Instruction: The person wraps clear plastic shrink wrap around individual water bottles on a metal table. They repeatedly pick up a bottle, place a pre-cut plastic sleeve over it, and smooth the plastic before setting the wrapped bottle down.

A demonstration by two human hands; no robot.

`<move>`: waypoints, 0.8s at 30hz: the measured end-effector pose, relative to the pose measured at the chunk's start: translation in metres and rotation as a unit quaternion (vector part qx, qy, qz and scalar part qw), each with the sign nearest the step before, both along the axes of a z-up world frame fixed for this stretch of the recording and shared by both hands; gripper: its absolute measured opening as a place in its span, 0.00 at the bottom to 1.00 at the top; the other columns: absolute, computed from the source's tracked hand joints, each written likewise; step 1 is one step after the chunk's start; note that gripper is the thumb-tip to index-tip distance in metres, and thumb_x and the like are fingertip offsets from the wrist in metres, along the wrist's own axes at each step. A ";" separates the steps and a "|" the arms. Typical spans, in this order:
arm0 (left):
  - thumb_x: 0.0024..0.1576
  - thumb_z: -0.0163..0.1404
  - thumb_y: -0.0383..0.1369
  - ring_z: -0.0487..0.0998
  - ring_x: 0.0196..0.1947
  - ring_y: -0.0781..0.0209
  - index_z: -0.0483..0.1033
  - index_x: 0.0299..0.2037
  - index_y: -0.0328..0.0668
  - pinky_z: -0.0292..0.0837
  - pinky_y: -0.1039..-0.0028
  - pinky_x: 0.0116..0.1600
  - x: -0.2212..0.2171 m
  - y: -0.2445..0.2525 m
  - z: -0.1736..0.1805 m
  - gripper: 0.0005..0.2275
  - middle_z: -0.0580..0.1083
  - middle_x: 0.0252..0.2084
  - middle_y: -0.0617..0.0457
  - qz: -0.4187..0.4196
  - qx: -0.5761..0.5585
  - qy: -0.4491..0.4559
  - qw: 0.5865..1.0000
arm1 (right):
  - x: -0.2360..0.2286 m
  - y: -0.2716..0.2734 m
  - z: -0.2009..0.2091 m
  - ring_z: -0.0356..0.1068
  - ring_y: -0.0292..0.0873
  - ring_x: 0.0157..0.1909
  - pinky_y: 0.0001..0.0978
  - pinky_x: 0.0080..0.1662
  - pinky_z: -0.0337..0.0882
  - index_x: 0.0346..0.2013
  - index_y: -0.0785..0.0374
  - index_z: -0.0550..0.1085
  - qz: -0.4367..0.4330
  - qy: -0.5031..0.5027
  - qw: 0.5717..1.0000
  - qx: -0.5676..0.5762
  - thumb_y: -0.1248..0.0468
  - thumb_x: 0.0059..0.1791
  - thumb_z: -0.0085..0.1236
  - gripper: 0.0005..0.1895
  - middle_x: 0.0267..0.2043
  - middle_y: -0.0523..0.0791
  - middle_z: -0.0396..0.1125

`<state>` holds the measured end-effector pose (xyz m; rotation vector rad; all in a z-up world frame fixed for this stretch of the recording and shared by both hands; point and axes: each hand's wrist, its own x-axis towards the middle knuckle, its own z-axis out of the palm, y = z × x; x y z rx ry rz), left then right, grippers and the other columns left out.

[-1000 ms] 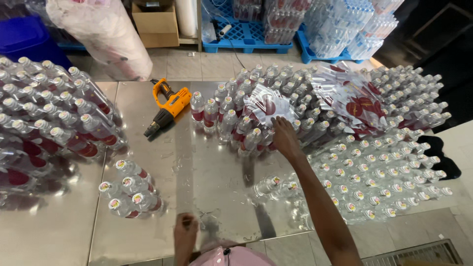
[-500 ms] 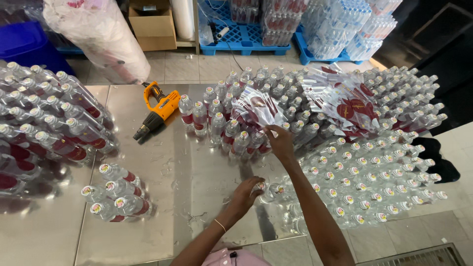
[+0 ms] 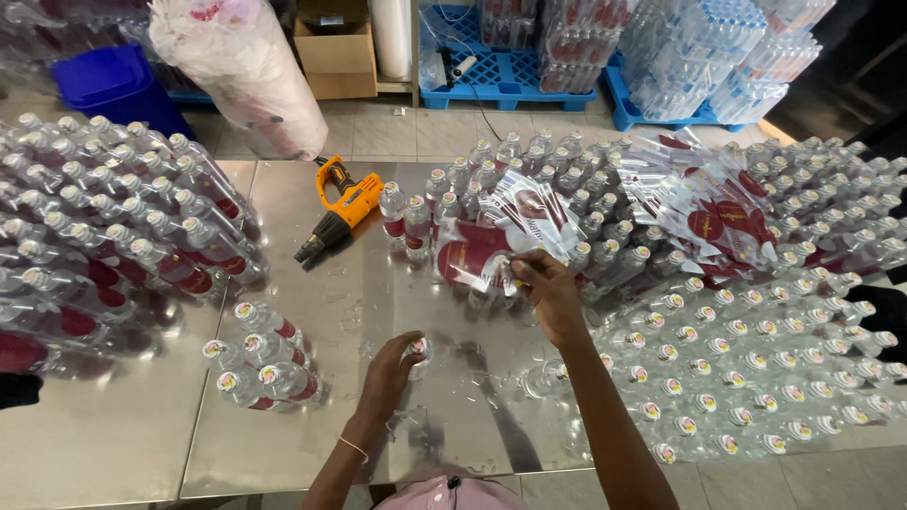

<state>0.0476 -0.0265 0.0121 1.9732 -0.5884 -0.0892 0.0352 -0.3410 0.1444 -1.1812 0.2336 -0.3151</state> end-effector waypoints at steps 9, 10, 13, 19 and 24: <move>0.59 0.64 0.35 0.77 0.67 0.40 0.77 0.64 0.48 0.68 0.50 0.72 0.009 0.032 0.022 0.22 0.80 0.62 0.45 -0.030 -0.004 0.078 0.997 | -0.006 0.054 0.050 0.76 0.39 0.46 0.33 0.46 0.77 0.56 0.65 0.82 0.114 -0.047 0.943 -0.309 0.71 0.51 0.69 0.18 0.43 0.50 0.81; 0.59 0.64 0.35 0.75 0.69 0.38 0.73 0.69 0.47 0.66 0.48 0.74 0.008 0.034 0.025 0.26 0.79 0.63 0.42 -0.034 -0.027 0.100 0.994 | -0.009 0.056 0.056 0.79 0.46 0.47 0.40 0.49 0.78 0.56 0.65 0.82 0.145 -0.025 0.930 -0.338 0.70 0.52 0.67 0.17 0.44 0.53 0.81; 0.61 0.63 0.37 0.70 0.73 0.39 0.70 0.72 0.44 0.61 0.50 0.78 0.002 0.035 0.066 0.28 0.77 0.67 0.41 -0.023 -0.104 0.138 0.985 | -0.018 0.071 0.079 0.81 0.52 0.47 0.46 0.51 0.79 0.54 0.65 0.83 0.189 0.005 0.906 -0.379 0.69 0.53 0.66 0.15 0.44 0.56 0.81; 0.58 0.67 0.38 0.77 0.65 0.44 0.60 0.77 0.40 0.67 0.55 0.73 0.001 0.020 0.093 0.38 0.79 0.60 0.35 -0.118 -0.248 0.263 0.925 | -0.026 0.090 0.101 0.83 0.52 0.44 0.49 0.50 0.79 0.53 0.65 0.84 0.258 -0.009 0.881 -0.396 0.70 0.51 0.67 0.15 0.42 0.55 0.83; 0.55 0.68 0.27 0.78 0.31 0.66 0.74 0.66 0.39 0.75 0.79 0.35 0.004 0.011 0.111 0.27 0.83 0.32 0.48 -0.073 -0.231 0.327 0.913 | -0.034 0.107 0.080 0.83 0.57 0.48 0.52 0.51 0.80 0.56 0.65 0.82 0.219 -0.036 0.878 -0.424 0.65 0.53 0.67 0.17 0.45 0.56 0.82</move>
